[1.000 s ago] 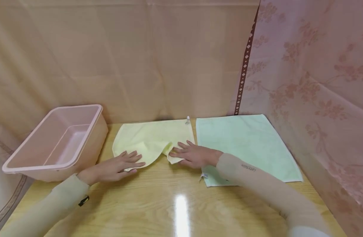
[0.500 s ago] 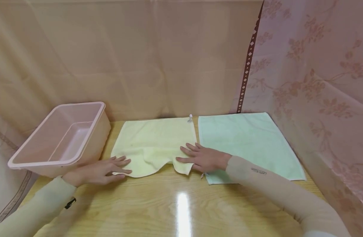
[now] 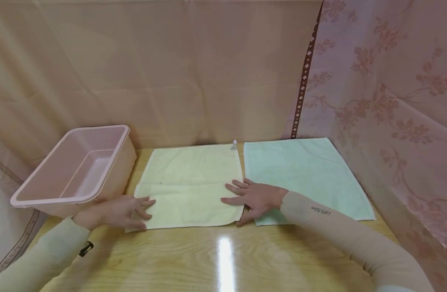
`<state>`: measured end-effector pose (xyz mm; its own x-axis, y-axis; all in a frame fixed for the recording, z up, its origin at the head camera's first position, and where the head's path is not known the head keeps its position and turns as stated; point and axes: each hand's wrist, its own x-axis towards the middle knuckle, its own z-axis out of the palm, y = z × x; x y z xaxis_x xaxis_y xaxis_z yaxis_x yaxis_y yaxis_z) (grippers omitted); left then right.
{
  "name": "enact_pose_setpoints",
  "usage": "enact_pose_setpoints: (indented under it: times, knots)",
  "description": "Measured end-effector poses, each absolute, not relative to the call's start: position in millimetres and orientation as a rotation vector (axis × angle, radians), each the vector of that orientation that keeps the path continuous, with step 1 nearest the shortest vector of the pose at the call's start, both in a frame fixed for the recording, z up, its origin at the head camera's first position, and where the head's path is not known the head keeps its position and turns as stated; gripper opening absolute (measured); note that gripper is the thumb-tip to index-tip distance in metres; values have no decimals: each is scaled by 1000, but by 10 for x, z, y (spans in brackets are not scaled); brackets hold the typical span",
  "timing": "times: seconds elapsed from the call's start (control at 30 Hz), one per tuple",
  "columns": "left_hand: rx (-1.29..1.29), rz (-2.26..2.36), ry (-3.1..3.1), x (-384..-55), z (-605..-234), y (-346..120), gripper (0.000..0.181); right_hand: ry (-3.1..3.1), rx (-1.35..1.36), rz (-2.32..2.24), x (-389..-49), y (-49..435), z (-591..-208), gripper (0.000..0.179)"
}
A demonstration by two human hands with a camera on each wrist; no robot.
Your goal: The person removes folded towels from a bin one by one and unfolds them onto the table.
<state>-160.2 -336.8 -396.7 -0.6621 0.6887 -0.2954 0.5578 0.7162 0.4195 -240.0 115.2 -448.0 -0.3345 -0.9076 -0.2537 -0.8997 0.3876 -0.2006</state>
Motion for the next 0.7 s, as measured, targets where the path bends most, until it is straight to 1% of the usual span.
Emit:
enact_pose_setpoints:
  times: [0.1, 0.23, 0.37, 0.5, 0.6, 0.7]
  knots:
    - [1031, 358, 2529, -1624, -3953, -3350, 31, 2268, -1511, -126, -2397, 1106, -4374, 86]
    - [1135, 304, 2658, -1660, -3945, -3269, 32, 2248, -1454, -252, -2436, 1000, -4186, 86]
    - [1072, 258, 2770, -1684, -3962, -3174, 51, 2303, -1455, -288, -2500, 915, -4122, 82]
    - [843, 297, 2724, -1683, -4006, -3127, 73, 2342, -1402, -315, -2529, 857, -4184, 75]
    - [669, 342, 2639, -1677, -4042, -3105, 83, 2358, -1324, -296, -2521, 841, -4265, 74]
    - [591, 360, 2583, -1671, -4065, -3081, 90, 2362, -1270, -220, -2508, 855, -4336, 78]
